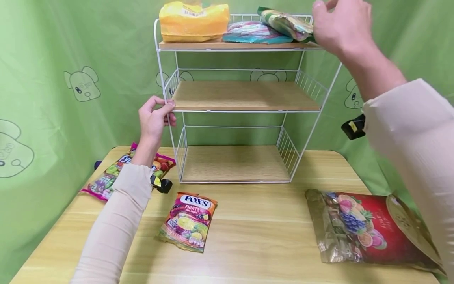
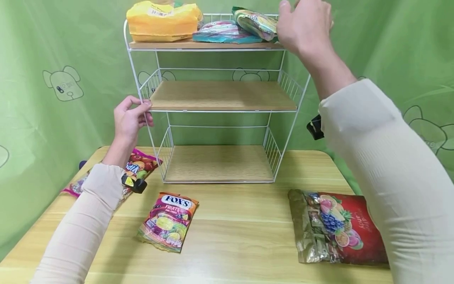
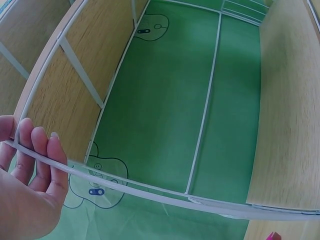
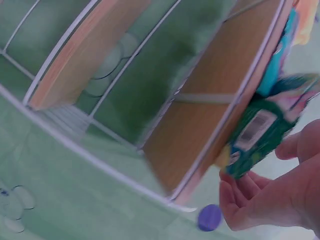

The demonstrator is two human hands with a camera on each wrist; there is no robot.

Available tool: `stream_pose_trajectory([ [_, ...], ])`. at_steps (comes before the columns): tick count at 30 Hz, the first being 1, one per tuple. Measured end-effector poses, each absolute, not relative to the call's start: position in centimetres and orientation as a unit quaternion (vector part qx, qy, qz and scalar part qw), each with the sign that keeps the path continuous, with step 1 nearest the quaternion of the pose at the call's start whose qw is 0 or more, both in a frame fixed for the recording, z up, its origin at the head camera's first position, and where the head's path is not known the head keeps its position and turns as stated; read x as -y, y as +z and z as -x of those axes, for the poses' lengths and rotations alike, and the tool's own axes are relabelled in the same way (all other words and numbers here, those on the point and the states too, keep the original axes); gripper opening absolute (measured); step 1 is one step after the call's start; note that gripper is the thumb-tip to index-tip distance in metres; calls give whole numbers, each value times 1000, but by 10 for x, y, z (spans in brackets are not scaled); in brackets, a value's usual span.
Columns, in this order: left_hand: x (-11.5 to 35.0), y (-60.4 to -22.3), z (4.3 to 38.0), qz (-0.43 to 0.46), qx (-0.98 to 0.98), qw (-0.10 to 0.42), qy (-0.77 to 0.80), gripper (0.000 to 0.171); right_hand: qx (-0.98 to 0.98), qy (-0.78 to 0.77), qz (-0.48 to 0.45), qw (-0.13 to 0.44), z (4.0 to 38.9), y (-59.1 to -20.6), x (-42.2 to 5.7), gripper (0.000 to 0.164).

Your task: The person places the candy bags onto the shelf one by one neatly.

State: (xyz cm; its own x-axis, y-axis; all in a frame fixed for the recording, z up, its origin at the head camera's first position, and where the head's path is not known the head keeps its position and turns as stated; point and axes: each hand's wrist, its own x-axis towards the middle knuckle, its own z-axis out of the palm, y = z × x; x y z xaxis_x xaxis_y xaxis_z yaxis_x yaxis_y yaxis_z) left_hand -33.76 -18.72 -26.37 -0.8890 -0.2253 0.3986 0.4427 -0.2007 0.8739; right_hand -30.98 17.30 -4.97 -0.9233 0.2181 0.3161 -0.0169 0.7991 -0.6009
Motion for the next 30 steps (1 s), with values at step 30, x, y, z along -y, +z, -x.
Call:
stream_pose_trajectory([
  [30, 189, -262, 337, 94, 597, 222, -765, 12, 944, 180, -102, 258, 297, -94, -124, 49],
])
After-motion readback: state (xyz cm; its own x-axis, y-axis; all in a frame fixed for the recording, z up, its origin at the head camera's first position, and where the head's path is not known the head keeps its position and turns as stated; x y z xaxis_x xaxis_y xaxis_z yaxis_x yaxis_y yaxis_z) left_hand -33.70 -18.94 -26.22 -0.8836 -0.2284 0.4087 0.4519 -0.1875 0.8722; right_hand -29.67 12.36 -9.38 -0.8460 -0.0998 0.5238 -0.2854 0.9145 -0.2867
